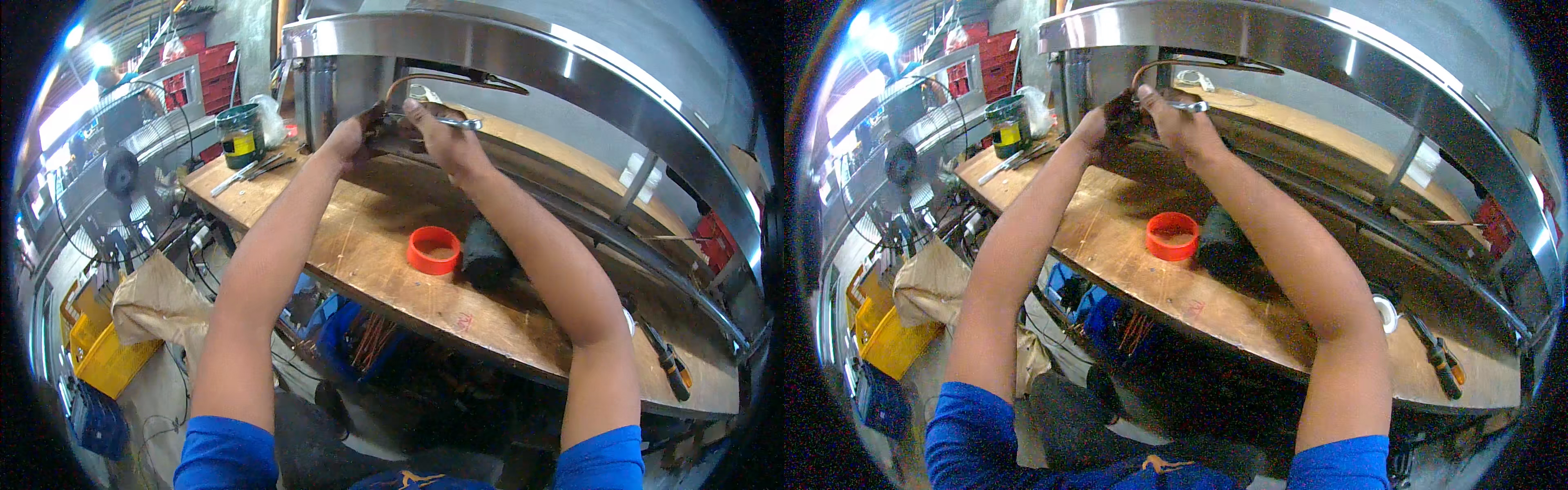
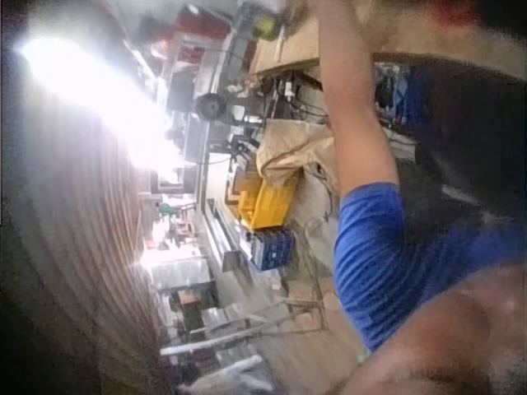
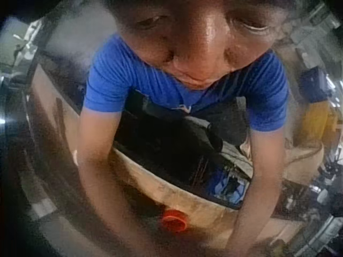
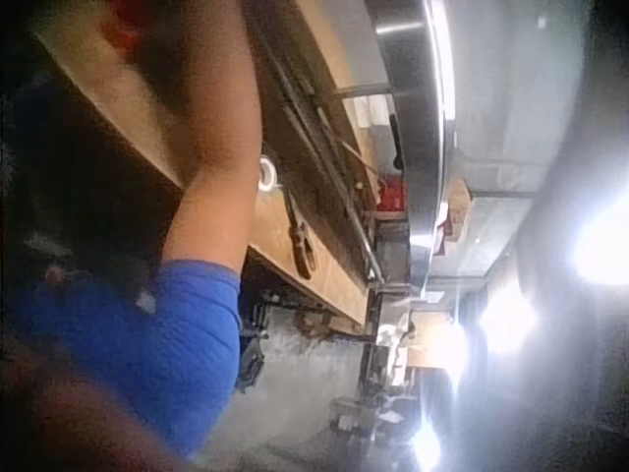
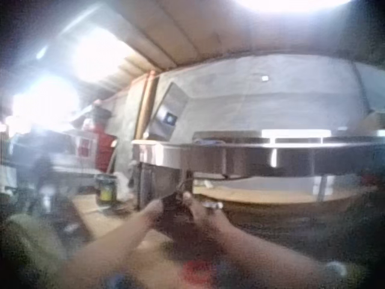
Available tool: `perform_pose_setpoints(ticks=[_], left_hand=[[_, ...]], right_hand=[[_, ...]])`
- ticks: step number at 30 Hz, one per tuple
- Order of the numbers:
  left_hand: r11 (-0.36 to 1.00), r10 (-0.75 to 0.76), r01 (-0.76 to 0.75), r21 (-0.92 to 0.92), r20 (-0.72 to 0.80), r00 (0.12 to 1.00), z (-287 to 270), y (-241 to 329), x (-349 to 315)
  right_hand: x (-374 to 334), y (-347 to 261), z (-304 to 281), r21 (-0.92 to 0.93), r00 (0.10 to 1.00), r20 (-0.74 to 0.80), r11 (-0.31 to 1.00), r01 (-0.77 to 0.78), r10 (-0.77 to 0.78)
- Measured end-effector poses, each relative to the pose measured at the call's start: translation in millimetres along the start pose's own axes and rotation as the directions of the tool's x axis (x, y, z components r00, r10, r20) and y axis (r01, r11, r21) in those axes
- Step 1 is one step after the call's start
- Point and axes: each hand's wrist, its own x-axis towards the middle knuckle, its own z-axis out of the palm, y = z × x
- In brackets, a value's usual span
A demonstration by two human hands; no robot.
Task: The person installs a faucet onto a stainless steel sink unit. They wrap the faucet threads with white tape, position the faucet, and tighten the mounting nuts using a wrench. The person also uses pliers to adjust the faucet and secures the connections.
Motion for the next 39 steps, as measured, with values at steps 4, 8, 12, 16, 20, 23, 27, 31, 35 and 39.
perform_pose_setpoints(ticks=[4, 8, 12, 16, 20, 23, 27, 31, 35, 39], left_hand=[[0.998, 0.031, -0.029, 0.059, -0.041, 0.999, -3, 0, 1], [0.985, 0.069, -0.056, 0.161, -0.081, 0.994, -4, 3, -1], [0.997, -0.025, 0.032, 0.073, -0.085, 0.996, -1, 4, -3], [0.996, -0.015, 0.024, 0.090, -0.101, 0.995, 3, 5, -8], [0.982, 0.039, -0.012, 0.188, -0.143, 0.989, 8, 8, -10], [0.984, 0.069, -0.044, 0.175, -0.139, 0.988, 10, 9, -10], [0.959, 0.135, -0.086, 0.271, -0.168, 0.977, 9, 9, -10], [0.958, 0.116, -0.078, 0.274, -0.124, 0.985, 7, 11, -10], [0.953, 0.129, -0.075, 0.294, -0.171, 0.977, 11, 11, -14], [0.957, 0.127, -0.074, 0.281, -0.176, 0.976, 15, 12, -17]], right_hand=[[7, 4, 2, 0.075, 0.993, -0.037, 0.991, -0.110, 0.113], [5, -5, 4, 0.256, 0.964, 0.022, 0.931, -0.261, 0.264], [1, -17, 8, 0.336, 0.928, 0.054, 0.869, -0.364, 0.368], [5, -20, 9, 0.336, 0.899, 0.004, 0.846, -0.414, 0.438], [23, -19, 11, 0.385, 0.915, 0.004, 0.844, -0.373, 0.403], [36, -20, 15, 0.386, 0.883, -0.057, 0.826, -0.412, 0.467], [38, -20, 19, 0.373, 0.861, -0.150, 0.834, -0.407, 0.487], [36, -14, 19, 0.398, 0.838, -0.187, 0.819, -0.413, 0.513], [43, -8, 12, 0.388, 0.836, -0.194, 0.823, -0.415, 0.513], [42, -2, 5, 0.389, 0.870, -0.179, 0.846, -0.366, 0.459]])
